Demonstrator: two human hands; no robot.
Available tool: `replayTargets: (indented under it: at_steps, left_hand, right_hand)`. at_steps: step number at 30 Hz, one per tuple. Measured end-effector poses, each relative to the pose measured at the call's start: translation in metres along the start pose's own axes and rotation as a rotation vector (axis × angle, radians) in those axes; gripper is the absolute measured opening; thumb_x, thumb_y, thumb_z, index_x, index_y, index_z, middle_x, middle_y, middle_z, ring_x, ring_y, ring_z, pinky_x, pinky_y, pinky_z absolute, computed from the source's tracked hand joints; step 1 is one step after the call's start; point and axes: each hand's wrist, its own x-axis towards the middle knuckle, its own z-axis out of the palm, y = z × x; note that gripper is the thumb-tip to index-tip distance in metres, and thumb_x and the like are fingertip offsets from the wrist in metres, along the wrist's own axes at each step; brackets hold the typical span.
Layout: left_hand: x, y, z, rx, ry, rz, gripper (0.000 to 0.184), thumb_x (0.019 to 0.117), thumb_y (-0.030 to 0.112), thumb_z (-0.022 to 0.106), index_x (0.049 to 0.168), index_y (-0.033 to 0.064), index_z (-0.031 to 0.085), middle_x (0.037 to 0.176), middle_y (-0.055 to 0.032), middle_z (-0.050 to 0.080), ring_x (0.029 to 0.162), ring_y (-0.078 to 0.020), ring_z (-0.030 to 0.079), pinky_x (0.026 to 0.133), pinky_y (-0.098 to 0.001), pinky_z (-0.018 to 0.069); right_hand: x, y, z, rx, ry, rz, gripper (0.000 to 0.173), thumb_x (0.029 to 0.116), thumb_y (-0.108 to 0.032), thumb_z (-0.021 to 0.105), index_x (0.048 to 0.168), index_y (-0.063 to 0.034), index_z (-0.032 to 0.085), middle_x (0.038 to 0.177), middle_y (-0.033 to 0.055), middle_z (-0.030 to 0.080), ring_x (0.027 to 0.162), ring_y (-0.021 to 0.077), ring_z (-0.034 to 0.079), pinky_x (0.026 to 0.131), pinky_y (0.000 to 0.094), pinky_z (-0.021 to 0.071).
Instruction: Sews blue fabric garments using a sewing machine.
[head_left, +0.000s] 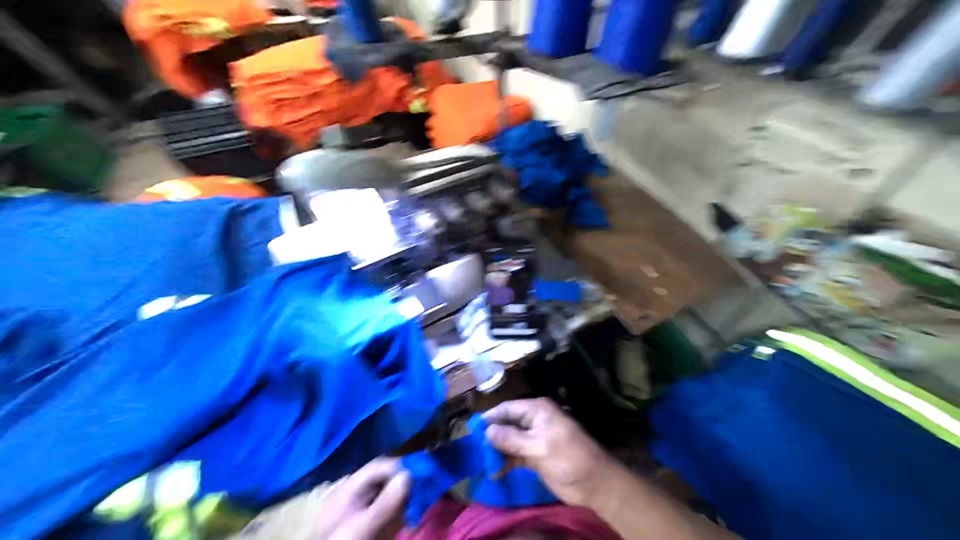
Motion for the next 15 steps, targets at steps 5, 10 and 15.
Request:
replayTargets:
  at_steps: [5, 10, 15]
  left_hand:
    - [0.011, -0.001, 0.033, -0.189, 0.124, -0.160, 0.009, 0.0954, 0.012, 0.067, 0.099, 0.0038, 0.071, 0.080, -0.0031, 0.069, 0.065, -0.0091, 0.065, 0.059, -0.0266, 0.0571]
    - [0.009, 0.001, 0.030, -0.286, 0.166, -0.162, 0.007, 0.0963, 0.006, 0.065, 0.098, -0.0004, 0.069, 0.081, -0.0080, 0.070, 0.065, -0.0129, 0.067, 0.061, -0.0290, 0.0591]
    - [0.013, 0.004, 0.043, -0.372, 0.241, -0.165, 0.016, 0.1031, 0.004, 0.055, 0.107, -0.0063, 0.067, 0.086, -0.0130, 0.073, 0.074, -0.0188, 0.072, 0.073, -0.0353, 0.0630]
  right_hand:
    - [0.017, 0.019, 0.028, -0.125, 0.054, -0.078, 0.017, 0.0985, -0.019, 0.067, 0.100, -0.0031, 0.074, 0.087, 0.0044, 0.073, 0.076, 0.0138, 0.071, 0.067, 0.0323, 0.0625]
    - [0.022, 0.025, 0.036, -0.179, 0.041, -0.127, 0.020, 0.0980, -0.021, 0.068, 0.098, -0.0035, 0.076, 0.086, 0.0065, 0.074, 0.076, 0.0154, 0.072, 0.068, 0.0318, 0.0624]
    - [0.022, 0.031, 0.044, -0.352, 0.076, -0.271, 0.026, 0.0936, -0.026, 0.075, 0.109, -0.0048, 0.078, 0.100, 0.0054, 0.075, 0.084, 0.0143, 0.074, 0.075, 0.0289, 0.0654]
